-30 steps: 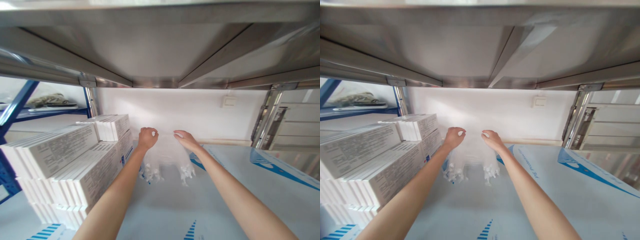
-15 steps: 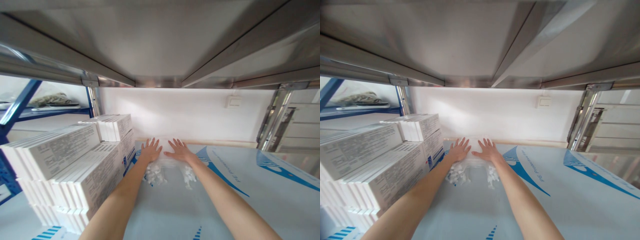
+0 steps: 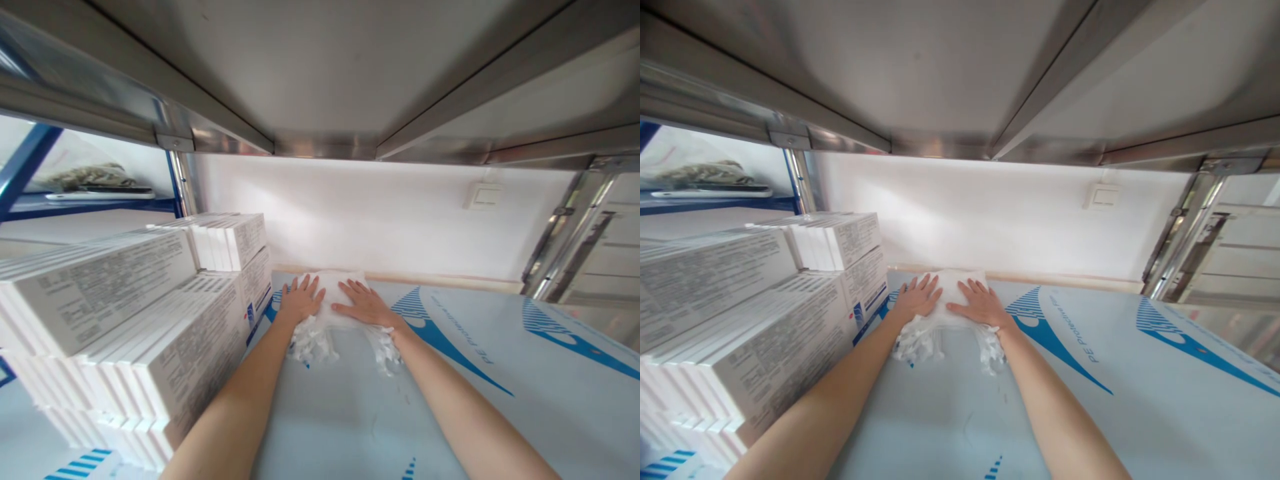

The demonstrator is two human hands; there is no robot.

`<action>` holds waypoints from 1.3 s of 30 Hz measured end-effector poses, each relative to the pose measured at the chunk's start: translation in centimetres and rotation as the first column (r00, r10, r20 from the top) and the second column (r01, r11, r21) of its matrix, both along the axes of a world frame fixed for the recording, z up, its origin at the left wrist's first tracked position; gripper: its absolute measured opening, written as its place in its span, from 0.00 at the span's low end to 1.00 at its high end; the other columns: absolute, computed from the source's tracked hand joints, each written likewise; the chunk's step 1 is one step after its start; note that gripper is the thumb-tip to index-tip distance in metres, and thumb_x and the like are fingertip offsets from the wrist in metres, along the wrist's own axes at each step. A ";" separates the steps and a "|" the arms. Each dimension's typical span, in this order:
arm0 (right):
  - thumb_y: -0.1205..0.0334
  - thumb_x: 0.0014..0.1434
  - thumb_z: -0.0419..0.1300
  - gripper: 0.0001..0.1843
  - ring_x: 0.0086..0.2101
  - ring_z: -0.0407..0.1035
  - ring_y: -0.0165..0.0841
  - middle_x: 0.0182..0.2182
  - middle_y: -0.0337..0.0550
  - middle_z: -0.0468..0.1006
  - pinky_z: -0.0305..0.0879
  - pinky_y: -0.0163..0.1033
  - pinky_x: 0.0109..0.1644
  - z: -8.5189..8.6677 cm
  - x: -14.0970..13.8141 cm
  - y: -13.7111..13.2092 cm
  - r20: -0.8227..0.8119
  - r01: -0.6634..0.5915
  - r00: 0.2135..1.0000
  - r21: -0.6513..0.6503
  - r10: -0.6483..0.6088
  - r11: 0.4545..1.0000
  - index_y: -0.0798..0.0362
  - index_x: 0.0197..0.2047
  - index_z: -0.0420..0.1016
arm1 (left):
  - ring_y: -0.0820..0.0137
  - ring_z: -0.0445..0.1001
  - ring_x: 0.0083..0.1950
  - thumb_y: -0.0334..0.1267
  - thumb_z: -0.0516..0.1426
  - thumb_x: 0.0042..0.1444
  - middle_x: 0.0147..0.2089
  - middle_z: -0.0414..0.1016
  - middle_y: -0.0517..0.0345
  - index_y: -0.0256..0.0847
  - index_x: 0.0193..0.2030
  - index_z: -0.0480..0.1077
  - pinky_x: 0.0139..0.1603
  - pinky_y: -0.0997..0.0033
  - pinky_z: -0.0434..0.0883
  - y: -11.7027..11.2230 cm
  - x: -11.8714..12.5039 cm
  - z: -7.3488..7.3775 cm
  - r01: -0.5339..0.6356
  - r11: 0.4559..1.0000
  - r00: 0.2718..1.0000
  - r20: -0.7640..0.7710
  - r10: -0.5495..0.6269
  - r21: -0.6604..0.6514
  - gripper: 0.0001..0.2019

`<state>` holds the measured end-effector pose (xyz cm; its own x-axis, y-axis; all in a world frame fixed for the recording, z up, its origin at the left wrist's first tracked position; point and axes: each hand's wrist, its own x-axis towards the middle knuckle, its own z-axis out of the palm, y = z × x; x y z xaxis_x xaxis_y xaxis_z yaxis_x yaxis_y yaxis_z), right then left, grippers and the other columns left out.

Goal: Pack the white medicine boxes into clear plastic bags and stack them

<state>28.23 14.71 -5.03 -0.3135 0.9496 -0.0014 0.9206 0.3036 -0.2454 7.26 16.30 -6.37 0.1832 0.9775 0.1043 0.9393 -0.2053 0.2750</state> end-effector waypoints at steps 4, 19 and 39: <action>0.21 0.55 0.44 0.54 0.72 0.33 0.46 0.75 0.43 0.40 0.29 0.55 0.72 -0.2 0.1 0.2 -0.015 0.003 1.000 -0.006 -0.003 1.000 0.44 0.75 0.45 | 0.45 0.45 0.76 0.59 0.40 0.66 0.77 0.46 0.57 0.51 0.74 0.51 0.72 0.35 0.42 0.2 0.0 -0.2 0.005 1.000 1.000 0.025 -0.005 -0.003 0.32; 0.29 0.54 0.58 0.43 0.69 0.50 0.41 0.70 0.41 0.60 0.45 0.48 0.72 -0.1 2.2 0.4 -0.865 0.143 0.498 0.007 -0.065 0.990 0.39 0.68 0.61 | 0.59 0.61 0.70 0.46 0.44 0.71 0.70 0.63 0.53 0.48 0.62 0.70 0.71 0.55 0.58 0.4 -1.3 0.6 -0.102 0.979 0.883 0.470 0.008 0.175 0.20; 0.53 0.55 0.58 0.19 0.48 0.76 0.43 0.48 0.50 0.81 0.73 0.45 0.50 0.3 6.3 0.3 -0.881 0.279 0.398 -0.149 -0.255 0.949 0.50 0.48 0.76 | 0.57 0.70 0.64 0.46 0.52 0.63 0.62 0.74 0.52 0.46 0.61 0.69 0.65 0.61 0.64 -6.3 -0.4 10.2 -0.121 0.990 0.920 0.383 0.082 0.078 0.21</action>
<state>34.48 15.03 -4.70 0.1391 0.9811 0.1344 0.2372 0.0988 -0.9664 6.84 10.04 3.84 0.0119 0.9701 0.2425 0.7865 -0.1588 0.5969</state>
